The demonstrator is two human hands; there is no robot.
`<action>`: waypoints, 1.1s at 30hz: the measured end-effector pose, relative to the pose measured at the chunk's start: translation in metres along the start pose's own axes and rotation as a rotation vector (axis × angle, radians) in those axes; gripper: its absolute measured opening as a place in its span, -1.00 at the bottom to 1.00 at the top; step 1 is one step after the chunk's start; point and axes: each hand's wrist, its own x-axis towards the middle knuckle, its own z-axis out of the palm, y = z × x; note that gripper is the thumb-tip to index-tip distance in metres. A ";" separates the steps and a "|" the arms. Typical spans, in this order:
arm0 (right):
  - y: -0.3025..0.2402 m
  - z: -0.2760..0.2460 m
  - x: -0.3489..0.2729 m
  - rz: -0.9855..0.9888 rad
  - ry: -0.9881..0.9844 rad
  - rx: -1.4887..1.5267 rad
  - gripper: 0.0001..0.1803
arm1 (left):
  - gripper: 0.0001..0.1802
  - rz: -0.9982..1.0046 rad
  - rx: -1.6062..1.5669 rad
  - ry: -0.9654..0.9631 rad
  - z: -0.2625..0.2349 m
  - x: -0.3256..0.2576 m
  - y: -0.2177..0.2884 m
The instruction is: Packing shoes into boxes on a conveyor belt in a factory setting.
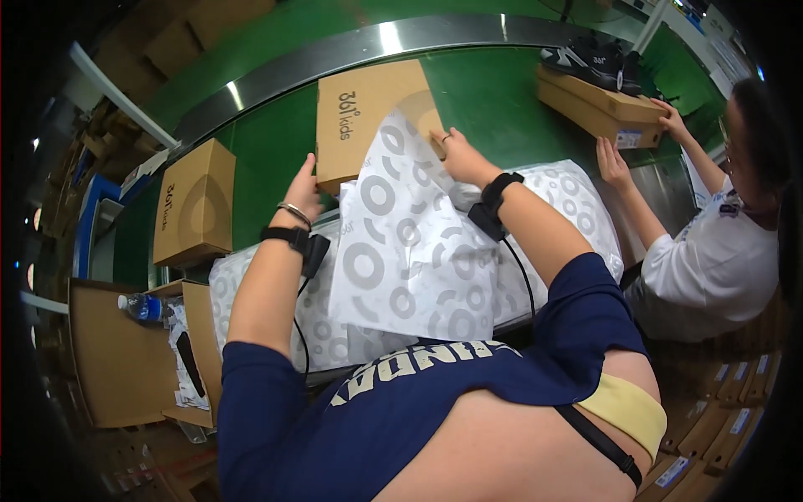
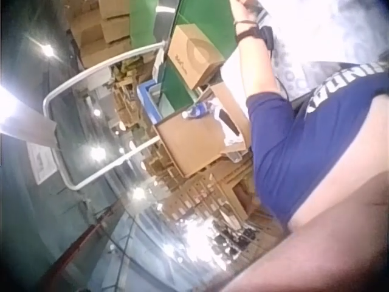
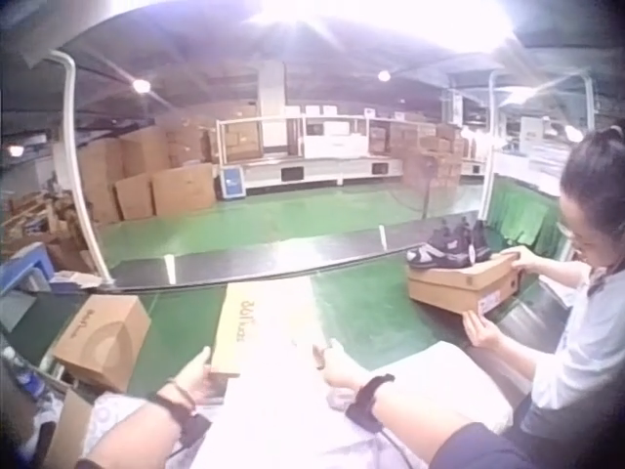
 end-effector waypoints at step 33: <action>-0.008 -0.028 -0.040 0.350 0.725 0.197 -0.21 | -0.16 0.589 1.000 -0.044 0.119 -0.147 -0.024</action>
